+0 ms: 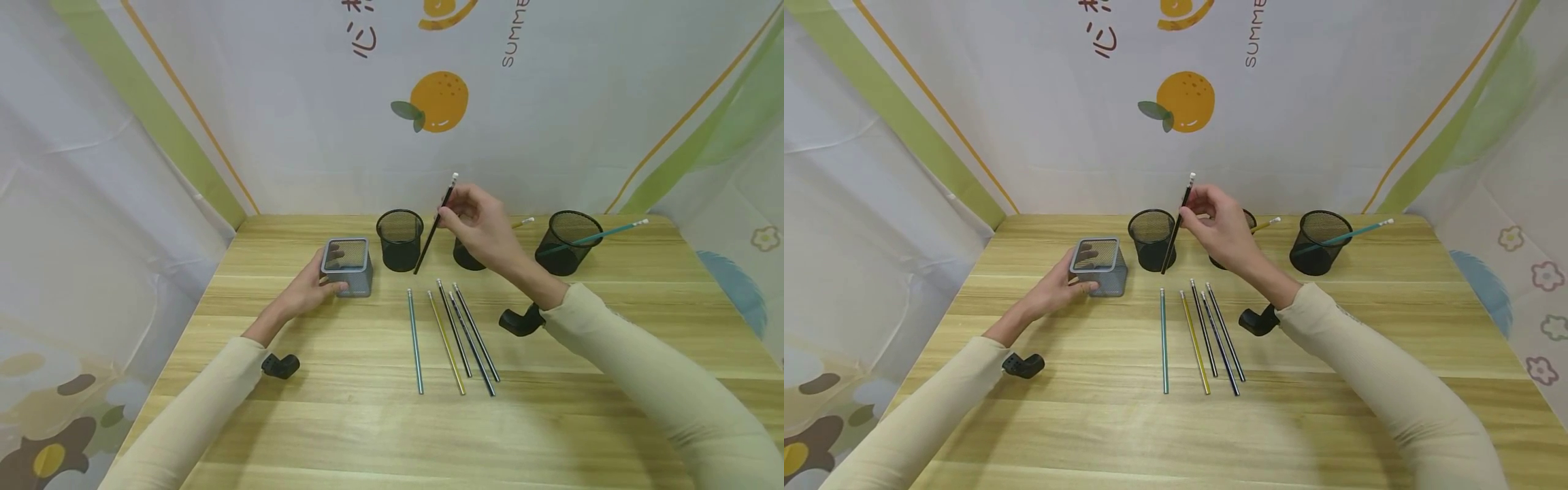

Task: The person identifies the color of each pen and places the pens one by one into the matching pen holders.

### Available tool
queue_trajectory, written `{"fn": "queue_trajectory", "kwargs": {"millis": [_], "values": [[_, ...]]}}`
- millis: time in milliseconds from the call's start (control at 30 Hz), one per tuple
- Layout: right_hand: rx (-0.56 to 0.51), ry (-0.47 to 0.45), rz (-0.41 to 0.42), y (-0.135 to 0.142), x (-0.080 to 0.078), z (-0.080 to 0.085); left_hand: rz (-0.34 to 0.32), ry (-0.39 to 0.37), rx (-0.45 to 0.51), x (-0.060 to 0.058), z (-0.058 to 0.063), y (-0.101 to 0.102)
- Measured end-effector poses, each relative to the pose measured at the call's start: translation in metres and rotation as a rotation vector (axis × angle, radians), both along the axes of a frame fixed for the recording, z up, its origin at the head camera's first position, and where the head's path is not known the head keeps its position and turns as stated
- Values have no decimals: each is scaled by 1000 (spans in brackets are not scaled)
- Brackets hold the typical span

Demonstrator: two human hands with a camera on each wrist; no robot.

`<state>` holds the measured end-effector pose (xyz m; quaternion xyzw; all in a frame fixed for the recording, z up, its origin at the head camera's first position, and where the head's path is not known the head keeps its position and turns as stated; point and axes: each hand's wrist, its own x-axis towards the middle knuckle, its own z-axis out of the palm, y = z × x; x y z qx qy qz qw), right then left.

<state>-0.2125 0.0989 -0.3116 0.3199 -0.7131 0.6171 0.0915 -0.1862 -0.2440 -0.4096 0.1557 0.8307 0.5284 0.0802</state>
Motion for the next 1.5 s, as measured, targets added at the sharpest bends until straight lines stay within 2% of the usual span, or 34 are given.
{"fn": "queue_trajectory", "kwargs": {"millis": [233,400,733,1133,1267,1500], "values": [[9,42,-25,-4,-5,5,-4,5,-8,0,0,0],[-21,66,-35,-6,-10,10,-4,10,-13,-1,0,0],[-53,184,-54,-10,-14,13,-1,14,-20,-1,-1,0],[52,498,-75,-19,-24,0,-1,10,-13,-1,-1,0],[110,525,-100,-23,-25,-6,1,7,-8,0,-1,0],[115,501,-93,-27,-26,-24,-7,7,6,0,0,1]]}}
